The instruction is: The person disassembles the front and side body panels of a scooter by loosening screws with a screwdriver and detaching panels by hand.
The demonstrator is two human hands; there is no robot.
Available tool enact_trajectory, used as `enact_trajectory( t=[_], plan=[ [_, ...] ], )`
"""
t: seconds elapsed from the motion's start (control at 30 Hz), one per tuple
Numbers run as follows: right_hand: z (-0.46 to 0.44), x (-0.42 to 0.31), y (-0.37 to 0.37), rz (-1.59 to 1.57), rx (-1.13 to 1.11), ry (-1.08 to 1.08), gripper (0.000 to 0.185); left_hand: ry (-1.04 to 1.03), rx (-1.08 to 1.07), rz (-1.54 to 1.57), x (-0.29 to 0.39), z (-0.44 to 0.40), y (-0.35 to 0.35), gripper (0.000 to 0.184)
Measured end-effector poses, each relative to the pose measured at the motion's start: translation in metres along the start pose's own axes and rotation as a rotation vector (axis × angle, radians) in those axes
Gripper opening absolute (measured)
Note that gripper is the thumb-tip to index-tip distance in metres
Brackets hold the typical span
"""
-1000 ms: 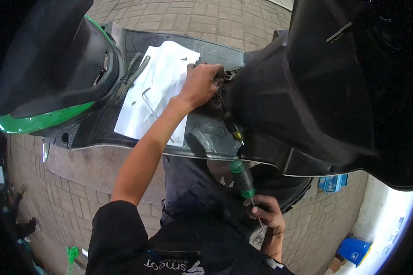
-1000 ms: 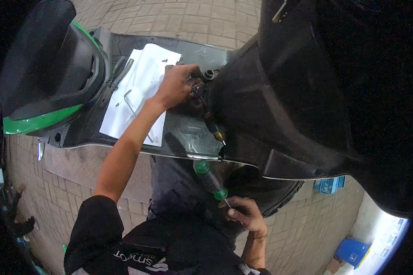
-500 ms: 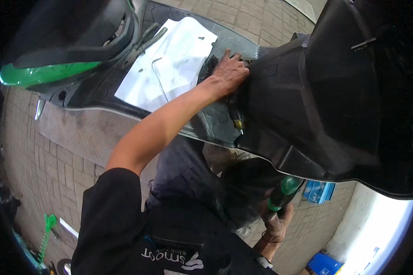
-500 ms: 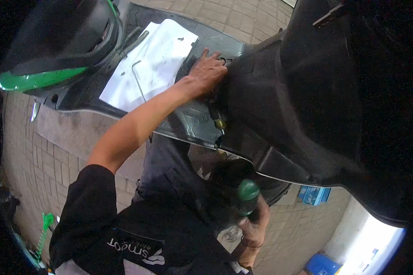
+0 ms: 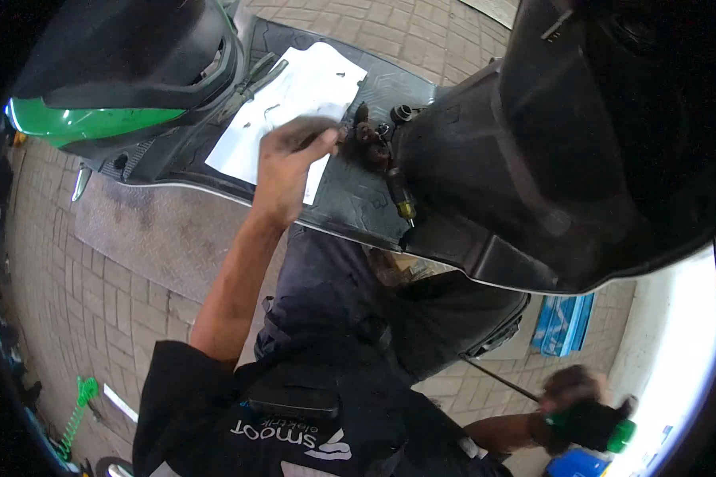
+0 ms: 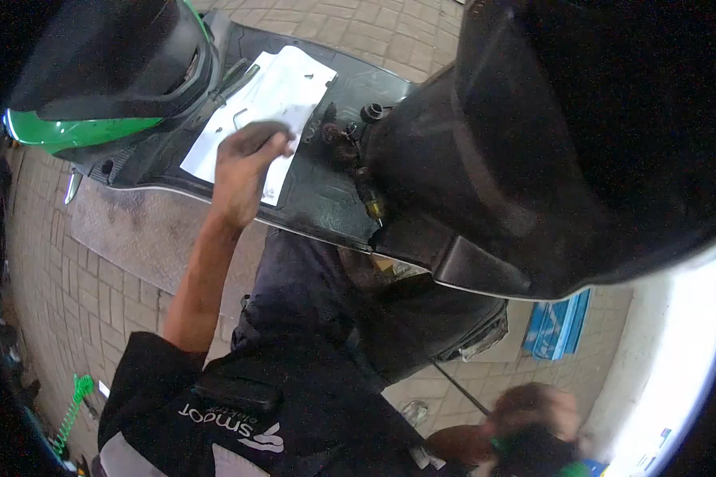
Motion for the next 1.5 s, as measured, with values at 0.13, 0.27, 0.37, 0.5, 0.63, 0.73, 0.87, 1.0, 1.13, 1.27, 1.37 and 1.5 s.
enact_trajectory(
  t=[0.13, 0.27, 0.37, 0.5, 0.63, 0.73, 0.87, 1.0, 1.13, 1.27, 1.37, 1.5],
  plan=[
    [-0.037, -0.044, 0.043, -0.052, 0.188, 0.439, 0.066, 0.206, 0.014, 0.387, -0.008, 0.039, 0.004, 0.023],
    [-0.042, -0.057, 0.060, -0.131, 0.246, 0.617, 0.074, 0.234, -0.001, 0.627, -0.016, 0.064, -0.014, 0.019],
    [-0.051, -0.044, 0.044, -0.766, -0.597, 0.110, 0.063, 0.373, -0.056, 0.862, -0.015, 0.072, -0.032, 0.016],
    [-0.022, -0.006, 0.035, -0.319, -0.162, 0.374, 0.054, 0.423, -0.109, 1.008, 0.014, 0.084, -0.048, 0.017],
    [-0.012, 0.016, 0.035, -0.112, 0.110, 0.432, 0.054, 0.372, -0.213, 1.079, 0.034, 0.087, -0.057, 0.015],
    [-0.016, 0.019, 0.031, -0.349, -0.083, 0.350, 0.054, 0.342, -0.227, 1.114, 0.040, 0.085, -0.061, 0.015],
    [-0.008, 0.024, 0.026, 0.041, 0.297, 0.389, 0.054, 0.410, -0.155, 1.052, 0.047, 0.088, -0.064, 0.020],
    [0.001, 0.037, 0.035, -0.180, 0.178, 0.350, 0.057, 0.362, -0.120, 1.017, 0.053, 0.089, -0.066, 0.025],
    [0.007, 0.047, 0.032, -0.093, 0.356, 0.289, 0.058, 0.327, -0.111, 1.001, 0.060, 0.089, -0.064, 0.023],
    [0.005, 0.049, 0.013, -0.024, 0.483, 0.246, 0.060, 0.341, -0.086, 1.012, 0.060, 0.087, -0.066, 0.025],
    [0.010, 0.059, 0.014, -0.075, 0.513, 0.213, 0.059, 0.297, -0.031, 0.924, 0.059, 0.085, -0.067, 0.025],
    [0.031, 0.080, 0.019, -0.122, 0.406, 0.082, 0.064, 0.049, 0.102, 0.662, 0.074, 0.073, -0.056, 0.020]
  ],
)
Point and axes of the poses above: each hand's wrist, its own z-axis away from the middle knuckle, its own y-axis out of the back of the hand, x = y × z, the point moved 1 cm from there along -z, towards the middle knuckle, and after that the axes turned 12 degrees about -z, right-handed, at the moved point
